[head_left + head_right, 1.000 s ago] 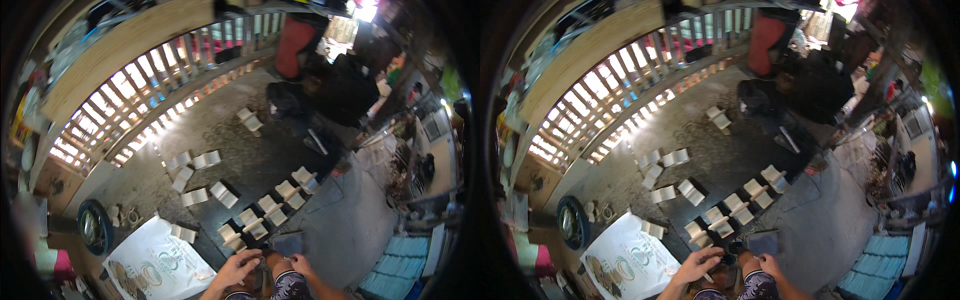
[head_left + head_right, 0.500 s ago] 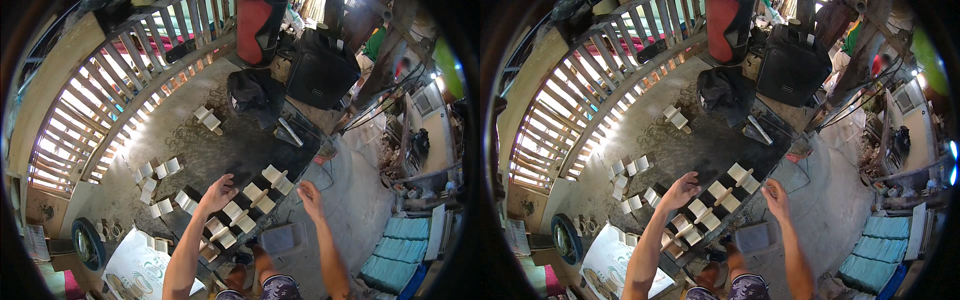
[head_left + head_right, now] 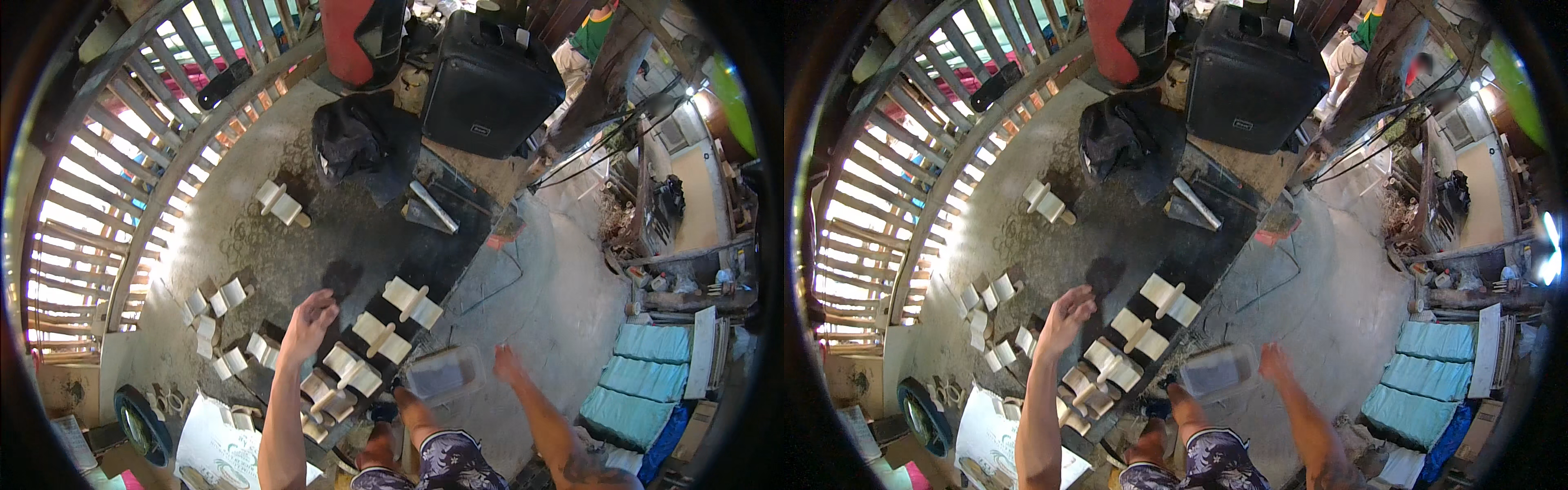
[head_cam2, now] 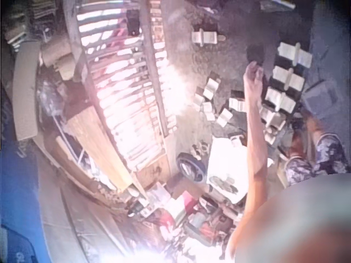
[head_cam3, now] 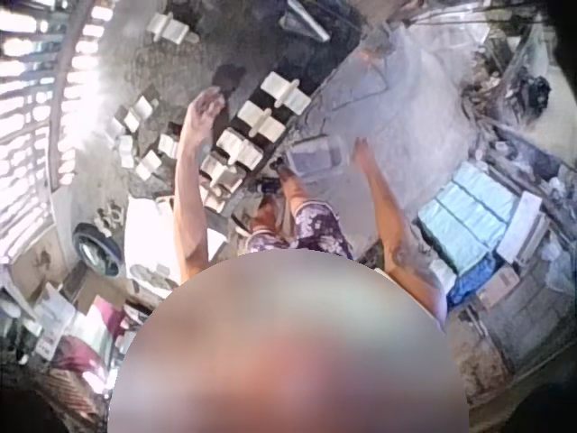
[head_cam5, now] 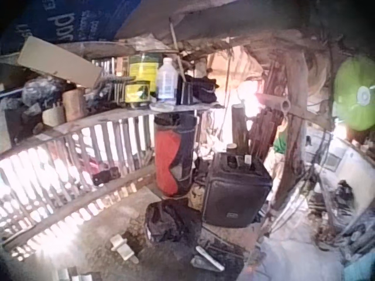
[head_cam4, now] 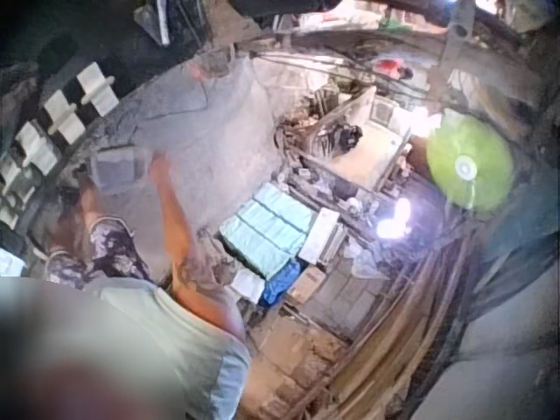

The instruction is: The person assembles small curved wooden pieces by hand, joining them into pairs and arranging them on a workbench. The person repeatedly picks up pieces, aligns them, and places the assembled units in rows on the table.

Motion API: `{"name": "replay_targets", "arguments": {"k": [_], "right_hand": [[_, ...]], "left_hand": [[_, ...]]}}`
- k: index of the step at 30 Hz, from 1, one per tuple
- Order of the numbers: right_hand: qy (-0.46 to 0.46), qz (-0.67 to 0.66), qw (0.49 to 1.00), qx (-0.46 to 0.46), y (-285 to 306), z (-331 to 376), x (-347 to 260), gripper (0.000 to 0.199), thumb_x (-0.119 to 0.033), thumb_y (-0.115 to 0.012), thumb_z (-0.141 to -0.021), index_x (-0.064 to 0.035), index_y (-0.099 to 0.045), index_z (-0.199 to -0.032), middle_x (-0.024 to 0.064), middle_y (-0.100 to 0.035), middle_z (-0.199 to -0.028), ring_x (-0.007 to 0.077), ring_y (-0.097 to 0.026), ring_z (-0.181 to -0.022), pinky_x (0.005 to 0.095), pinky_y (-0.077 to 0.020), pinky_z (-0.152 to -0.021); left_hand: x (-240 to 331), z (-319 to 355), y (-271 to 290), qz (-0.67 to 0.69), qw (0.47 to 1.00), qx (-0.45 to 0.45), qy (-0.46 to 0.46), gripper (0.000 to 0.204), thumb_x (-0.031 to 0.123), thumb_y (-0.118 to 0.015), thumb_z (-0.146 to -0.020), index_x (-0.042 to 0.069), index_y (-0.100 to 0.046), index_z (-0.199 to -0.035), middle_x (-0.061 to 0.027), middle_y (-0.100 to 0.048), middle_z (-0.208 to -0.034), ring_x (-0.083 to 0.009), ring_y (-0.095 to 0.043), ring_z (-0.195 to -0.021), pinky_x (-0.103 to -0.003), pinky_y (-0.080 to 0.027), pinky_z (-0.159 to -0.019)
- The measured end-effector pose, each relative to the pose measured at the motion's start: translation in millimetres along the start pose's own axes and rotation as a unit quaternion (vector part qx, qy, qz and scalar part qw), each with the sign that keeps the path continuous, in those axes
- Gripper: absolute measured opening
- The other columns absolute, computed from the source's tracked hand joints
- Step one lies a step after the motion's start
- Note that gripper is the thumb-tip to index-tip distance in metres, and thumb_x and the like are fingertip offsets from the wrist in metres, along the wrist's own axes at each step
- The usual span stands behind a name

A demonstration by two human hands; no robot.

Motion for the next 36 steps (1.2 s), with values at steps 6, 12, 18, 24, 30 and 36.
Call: {"name": "replay_targets", "arguments": {"k": [6,12,18,24,30,36], "right_hand": [[-0.162,-0.346,0.919,-0.098,-49,30,-17,0.034,-0.023,-0.079,-0.089,-0.0034,-0.067,-0.114,0.0162,-0.072,-0.107,0.0353,-0.07,-0.089,0.0486,-0.0591,-0.081],[-0.124,-0.8,0.586,-0.048,15,5,-21,0.017,-0.015,-0.077,-0.095,-0.0052,-0.066,-0.103,0.0075,-0.071,-0.092,0.0202,-0.068,-0.081,0.0373,-0.0559,-0.077],[-0.027,-0.91,0.382,-0.16,79,43,-67,0.012,-0.017,-0.066,-0.102,-0.0054,-0.066,-0.105,0.01,-0.071,-0.102,0.0228,-0.068,-0.093,0.0377,-0.0541,-0.088],[-0.007,-0.865,0.456,-0.21,77,64,-96,0.024,-0.019,-0.066,-0.102,-0.005,-0.068,-0.121,0.0092,-0.071,-0.109,0.0238,-0.068,-0.103,0.0389,-0.0551,-0.09],[-0.026,-0.548,0.829,0.107,94,33,-43,0.035,-0.014,-0.072,-0.1,-0.0021,-0.065,-0.132,0.0118,-0.072,-0.114,0.018,-0.068,-0.096,0.0318,-0.0553,-0.077],[0.073,-0.599,0.784,0.142,152,-24,-42,0.038,-0.016,-0.071,-0.102,-0.004,-0.062,-0.137,0.0093,-0.071,-0.118,0.013,-0.067,-0.093,0.0293,-0.0542,-0.077]], "left_hand": [[-7,5,5,-0.046,0.998,-0.009,0.034,0.057,0.028,-0.071,-0.102,-0.005,-0.055,-0.145,-0.0177,-0.069,-0.131,-0.0228,-0.066,-0.118,-0.037,-0.052,-0.101],[39,28,-7,-0.066,0.997,0.028,-0.032,0.038,0.018,-0.066,-0.103,-0.003,-0.063,-0.134,-0.0174,-0.071,-0.126,-0.0254,-0.068,-0.114,-0.038,-0.054,-0.1],[56,114,-184,-0.034,0.975,-0.196,-0.095,0.034,0.009,-0.07,-0.098,0.001,-0.068,-0.131,-0.02,-0.071,-0.121,-0.0265,-0.074,-0.1,-0.038,-0.06,-0.088],[-25,134,-262,-0.116,0.987,-0.042,-0.101,0.042,0.007,-0.075,-0.089,0.001,-0.068,-0.129,-0.0192,-0.071,-0.116,-0.0397,-0.073,-0.098,-0.046,-0.062,-0.079],[-143,183,-265,-0.403,0.906,-0.13,-0.003,0.032,0.009,-0.066,-0.086,0.0,-0.074,-0.115,-0.0259,-0.074,-0.105,-0.0414,-0.076,-0.088,-0.05,-0.062,-0.073],[-61,209,-218,-0.095,0.95,-0.292,0.059,0.038,0.019,-0.063,-0.102,0.001,-0.066,-0.136,-0.0239,-0.074,-0.125,-0.0364,-0.073,-0.112,-0.047,-0.06,-0.091]]}}
Point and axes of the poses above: each hand's wrist, its own z-axis away from the middle knuckle, its own y-axis out of the back of the hand, x = y × z, the point moved 10 cm from there along -z, towards the middle knuckle
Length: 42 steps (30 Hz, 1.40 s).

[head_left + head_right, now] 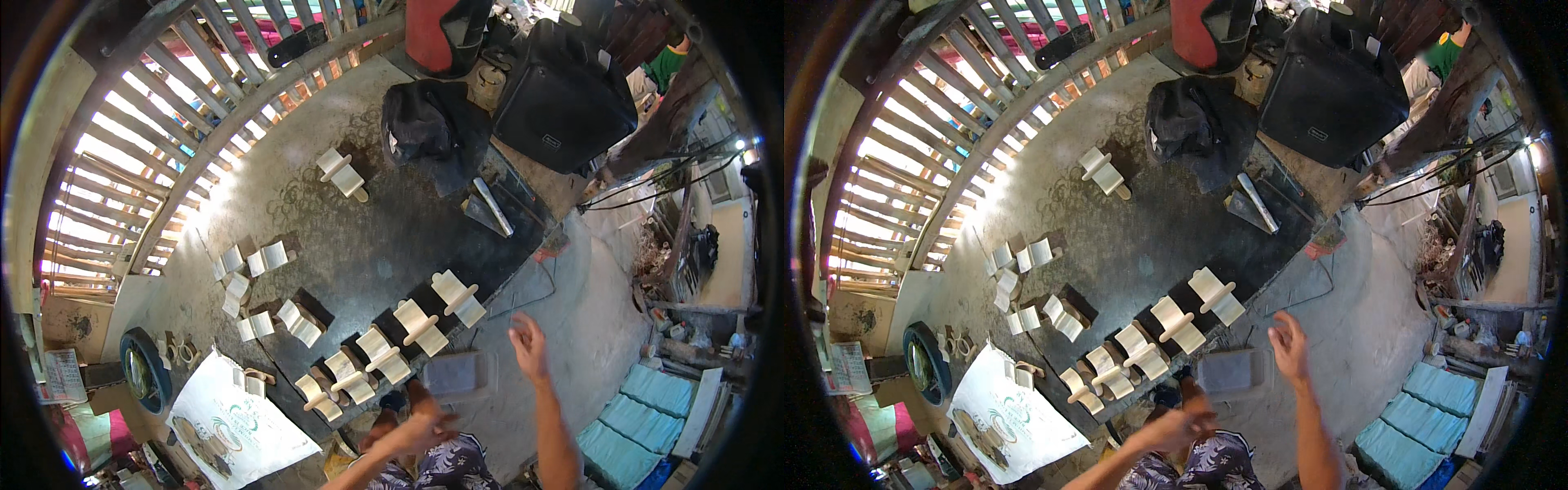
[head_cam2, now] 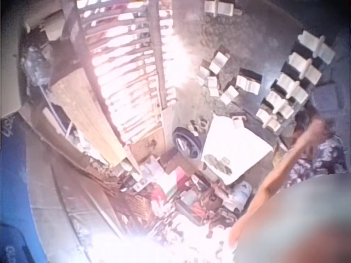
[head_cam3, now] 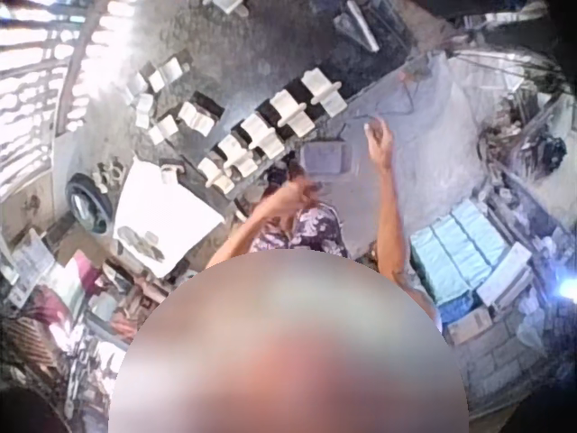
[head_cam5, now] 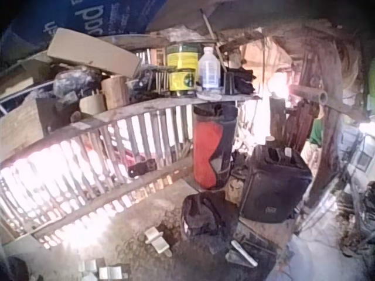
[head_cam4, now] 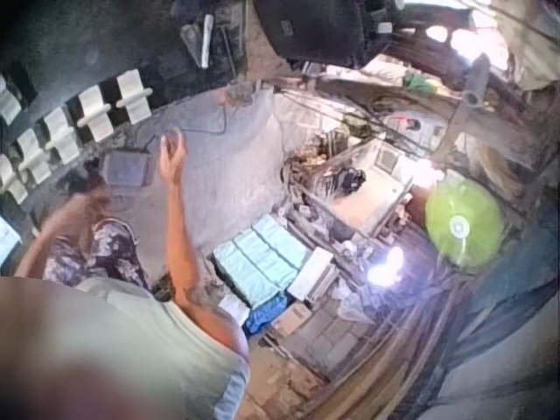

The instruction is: The person assembles small curved wooden pieces by hand, joining them into pairs and arranging them on a workbench. The person repeatedly picks up pieces, aligns them, and places the assembled units in rows on the table.

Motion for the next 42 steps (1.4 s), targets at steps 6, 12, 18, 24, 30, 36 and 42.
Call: {"name": "replay_targets", "arguments": {"k": [6,12,18,24,30,36,42], "right_hand": [[-0.086,-0.06,0.981,-0.164,-50,-58,-47,0.042,-0.017,-0.072,-0.102,-0.0075,-0.06,-0.142,0.0092,-0.07,-0.121,0.0126,-0.068,-0.102,0.0287,-0.0536,-0.082],[-0.144,-0.051,0.963,-0.223,-72,-74,-47,0.05,-0.013,-0.074,-0.098,-0.0061,-0.06,-0.145,0.0084,-0.069,-0.126,0.0157,-0.067,-0.113,0.0311,-0.0548,-0.096],[-0.132,-0.092,0.951,-0.265,-87,-82,-37,0.048,-0.009,-0.073,-0.097,-0.0012,-0.061,-0.143,0.0099,-0.067,-0.131,0.0162,-0.064,-0.118,0.0319,-0.0534,-0.1],[-0.166,-0.144,0.934,-0.281,-97,-85,-26,0.033,-0.007,-0.073,-0.096,-0.0016,-0.069,-0.129,0.0042,-0.07,-0.115,0.0131,-0.065,-0.107,0.0296,-0.0513,-0.096],[-0.122,-0.179,0.935,-0.282,-104,-107,-31,0.028,-0.009,-0.074,-0.096,-0.0009,-0.069,-0.122,0.0042,-0.071,-0.111,0.0124,-0.065,-0.104,0.0292,-0.0508,-0.095],[-0.121,-0.166,0.94,-0.273,-123,-142,-51,0.028,-0.008,-0.076,-0.094,-0.0001,-0.069,-0.12,0.0042,-0.071,-0.108,0.013,-0.066,-0.103,0.0284,-0.0504,-0.095],[-0.098,-0.211,0.928,-0.292,-162,-180,-75,0.032,-0.01,-0.076,-0.095,-0.0005,-0.068,-0.124,0.0053,-0.07,-0.114,0.014,-0.065,-0.107,0.03,-0.0524,-0.094]], "left_hand": [[71,12,249,-0.043,0.912,0.396,-0.1,0.042,0.013,-0.071,-0.097,0.001,-0.063,-0.137,-0.0207,-0.07,-0.123,-0.0326,-0.074,-0.106,-0.043,-0.058,-0.092],[15,-81,272,-0.039,0.993,0.111,0.009,0.064,0.031,-0.073,-0.1,0.004,-0.051,-0.153,-0.0175,-0.067,-0.139,-0.0296,-0.071,-0.116,-0.042,-0.057,-0.099],[-2,-101,243,0.104,0.993,-0.005,0.049,0.069,0.042,-0.072,-0.101,0.012,-0.048,-0.158,-0.0097,-0.064,-0.143,-0.0213,-0.067,-0.117,-0.037,-0.058,-0.099],[5,-113,232,0.135,0.99,-0.029,0.018,0.051,0.023,-0.067,-0.101,0.014,-0.059,-0.15,-0.0083,-0.066,-0.133,-0.022,-0.063,-0.12,-0.038,-0.057,-0.104],[7,-113,255,0.144,0.989,0.009,0.011,0.044,0.016,-0.066,-0.102,0.01,-0.063,-0.146,-0.0118,-0.068,-0.13,-0.0218,-0.065,-0.116,-0.038,-0.059,-0.102],[-9,-95,350,0.2,0.973,0.115,0.01,0.046,0.008,-0.069,-0.1,0.005,-0.061,-0.145,-0.0114,-0.068,-0.13,-0.022,-0.066,-0.116,-0.037,-0.062,-0.098],[-26,-60,465,0.149,0.954,0.251,0.06,0.056,0.013,-0.07,-0.096,0.004,-0.058,-0.15,-0.0109,-0.071,-0.127,-0.0196,-0.07,-0.105,-0.034,-0.064,-0.087]]}}
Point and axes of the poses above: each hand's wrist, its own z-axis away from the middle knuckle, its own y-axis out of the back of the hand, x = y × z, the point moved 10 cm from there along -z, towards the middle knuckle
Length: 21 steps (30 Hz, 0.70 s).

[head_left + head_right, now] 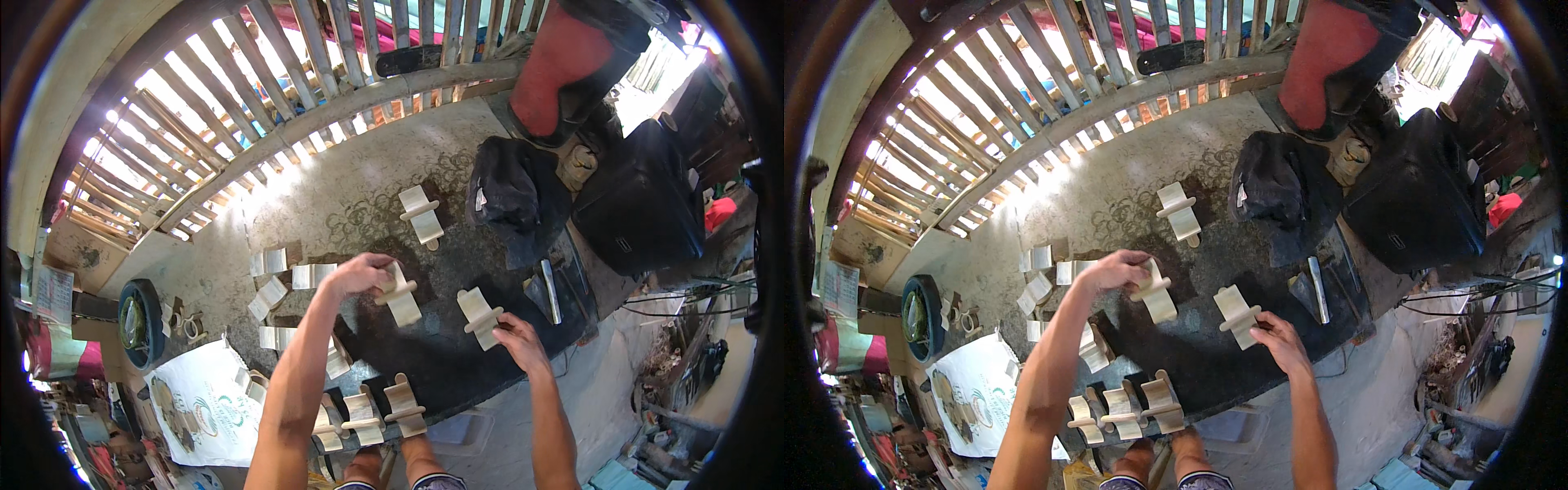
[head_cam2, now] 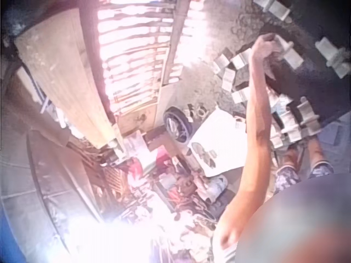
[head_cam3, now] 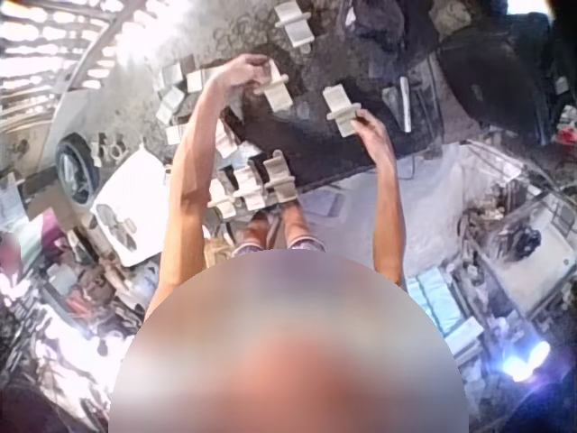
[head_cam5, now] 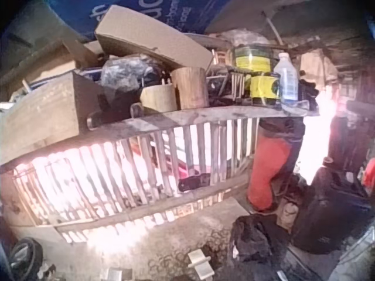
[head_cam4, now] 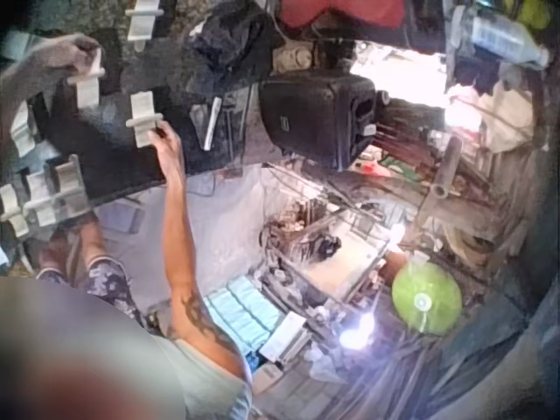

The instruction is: The person assembles small curved wooden pieces by hand, joining them into pairs and arranging them on a workbench. The person repeatedly picks up pieces, aligns them, and places the assembled units in rows on the table.

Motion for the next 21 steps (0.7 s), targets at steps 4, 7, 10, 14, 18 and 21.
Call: {"name": "replay_targets", "arguments": {"k": [4,7,10,14,18,21], "right_hand": [[0.012,0.01,1.0,0.011,-13,-31,-8,0.033,-0.011,-0.075,-0.096,-0.0006,-0.068,-0.127,0.005,-0.07,-0.114,0.0135,-0.066,-0.106,0.0311,-0.0545,-0.09],[0.016,0.019,1.0,0.019,-24,-51,-15,0.029,-0.01,-0.074,-0.097,-0.0016,-0.069,-0.125,0.0048,-0.071,-0.111,0.0136,-0.067,-0.102,0.0326,-0.0562,-0.088],[0.019,0.028,0.999,0.03,-33,-63,-22,0.025,-0.008,-0.072,-0.098,-0.0025,-0.07,-0.122,0.0048,-0.072,-0.109,0.0138,-0.069,-0.099,0.034,-0.0578,-0.085],[0.014,0.025,0.999,0.031,-45,-71,-25,0.023,-0.009,-0.071,-0.099,-0.0025,-0.07,-0.121,0.0047,-0.072,-0.109,0.0138,-0.068,-0.099,0.0341,-0.0578,-0.085],[0.016,0.015,1.0,0.023,-59,-78,-24,0.022,-0.009,-0.071,-0.099,-0.0029,-0.07,-0.12,0.0044,-0.072,-0.107,0.0135,-0.068,-0.099,0.0334,-0.0575,-0.084],[0.014,0.017,1.0,0.016,-69,-82,-22,0.021,-0.01,-0.071,-0.099,-0.0033,-0.07,-0.119,0.0042,-0.071,-0.107,0.0132,-0.068,-0.098,0.0327,-0.0569,-0.083]], "left_hand": [[15,-7,49,-0.015,0.997,0.07,-0.005,0.054,0.016,-0.07,-0.095,0.004,-0.061,-0.147,-0.0111,-0.074,-0.12,-0.0195,-0.071,-0.099,-0.035,-0.062,-0.08],[29,-12,77,-0.101,0.988,0.114,-0.029,0.057,0.022,-0.071,-0.093,0.003,-0.062,-0.146,-0.0144,-0.074,-0.123,-0.0222,-0.071,-0.104,-0.035,-0.06,-0.083],[23,-15,91,-0.016,0.992,0.129,0.002,0.059,0.023,-0.071,-0.091,0.003,-0.062,-0.145,-0.0151,-0.072,-0.128,-0.0242,-0.07,-0.108,-0.035,-0.058,-0.088],[40,-16,115,-0.084,0.976,0.196,-0.037,0.055,0.018,-0.071,-0.09,-0.002,-0.064,-0.141,-0.0091,-0.073,-0.112,-0.0174,-0.066,-0.092,-0.032,-0.055,-0.077],[46,-22,121,-0.006,0.981,0.184,-0.056,0.054,0.017,-0.072,-0.088,-0.002,-0.065,-0.138,-0.0044,-0.069,-0.098,-0.0123,-0.06,-0.077,-0.029,-0.049,-0.062],[48,-26,125,-0.015,0.98,0.189,-0.054,0.054,0.016,-0.072,-0.088,-0.002,-0.065,-0.138,-0.0045,-0.07,-0.099,-0.0122,-0.06,-0.077,-0.029,-0.049,-0.062]]}}
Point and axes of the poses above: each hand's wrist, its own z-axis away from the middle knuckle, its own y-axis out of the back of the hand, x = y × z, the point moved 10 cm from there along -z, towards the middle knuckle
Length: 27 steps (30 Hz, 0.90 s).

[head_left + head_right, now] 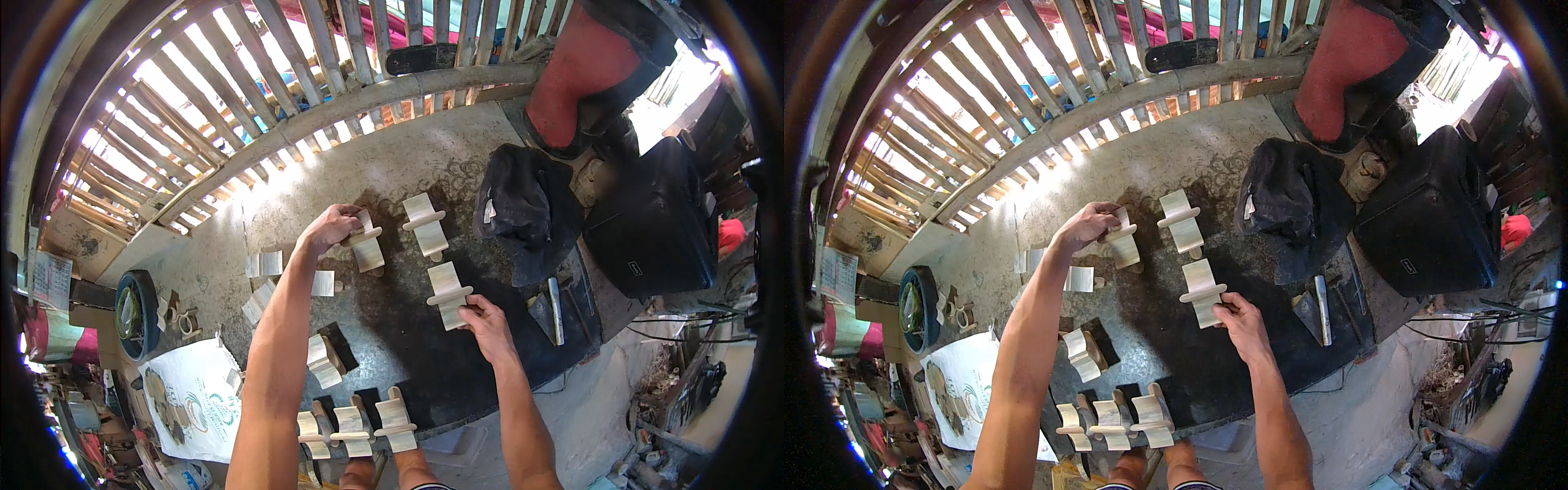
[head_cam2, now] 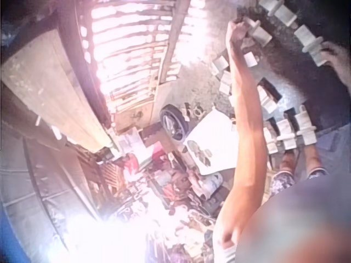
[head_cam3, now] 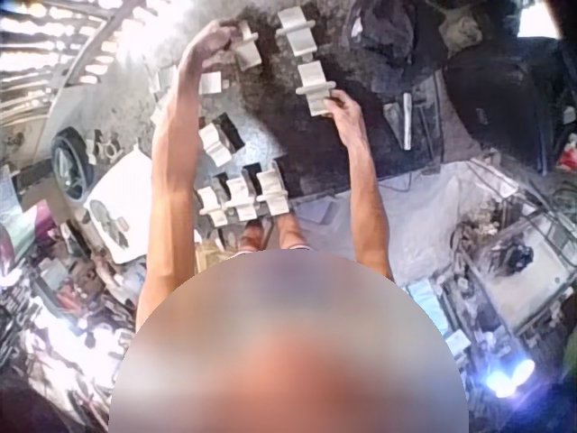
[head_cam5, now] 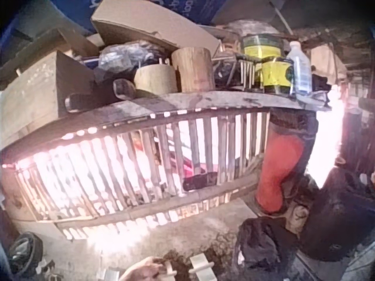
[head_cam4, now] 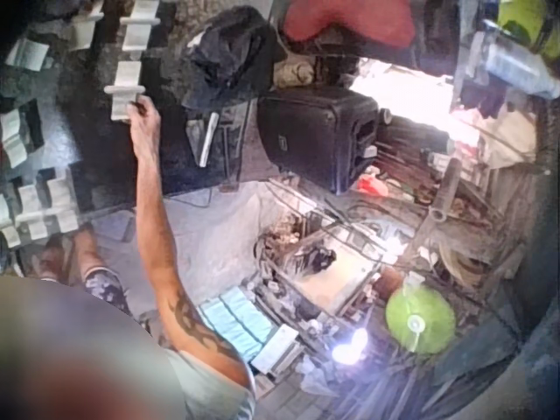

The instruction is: The person assembles small curved wooden pieces by hand, joining them into pairs and arranging them on a workbench. The person repeatedly picks up pieces, aligns them, and places the assembled units in rows on the table.

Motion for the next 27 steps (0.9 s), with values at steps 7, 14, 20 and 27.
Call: {"name": "replay_targets", "arguments": {"k": [7,14,20,27], "right_hand": [[0.006,-0.015,1.0,0.002,-4,2,1,0.024,-0.01,-0.071,-0.099,-0.0029,-0.068,-0.121,0.0054,-0.072,-0.109,0.0138,-0.068,-0.099,0.0322,-0.0563,-0.082],[0.015,0.006,0.999,0.042,3,13,-5,0.034,-0.01,-0.072,-0.099,-0.0013,-0.065,-0.131,0.0078,-0.07,-0.116,0.0152,-0.067,-0.102,0.0326,-0.0576,-0.081],[0.06,0.032,0.994,0.084,26,45,-19,0.031,-0.012,-0.066,-0.103,-0.0055,-0.065,-0.133,0.0061,-0.07,-0.123,0.0151,-0.069,-0.098,0.0287,-0.0546,-0.082],[-0.002,0.124,0.988,0.094,34,158,51,0.025,-0.012,-0.066,-0.105,-0.0025,-0.065,-0.128,0.0045,-0.072,-0.108,0.013,-0.069,-0.09,0.0284,-0.0544,-0.078]], "left_hand": [[3,5,2,0.005,1.0,-0.018,0.0,0.057,0.019,-0.071,-0.091,0.001,-0.061,-0.144,-0.0057,-0.07,-0.103,-0.0134,-0.061,-0.08,-0.03,-0.051,-0.065],[2,11,15,-0.014,1.0,-0.02,0.007,0.063,0.028,-0.069,-0.098,0.003,-0.05,-0.154,-0.0137,-0.07,-0.125,-0.0231,-0.07,-0.103,-0.039,-0.062,-0.084],[35,94,60,-0.2,0.95,0.208,-0.118,0.047,0.023,-0.066,-0.103,0.001,-0.059,-0.143,-0.0223,-0.067,-0.136,-0.031,-0.073,-0.112,-0.04,-0.058,-0.096],[11,263,-19,-0.073,0.981,0.068,-0.167,0.025,0.006,-0.063,-0.1,-0.001,-0.07,-0.123,-0.0151,-0.072,-0.121,-0.0254,-0.071,-0.105,-0.038,-0.057,-0.093]]}}
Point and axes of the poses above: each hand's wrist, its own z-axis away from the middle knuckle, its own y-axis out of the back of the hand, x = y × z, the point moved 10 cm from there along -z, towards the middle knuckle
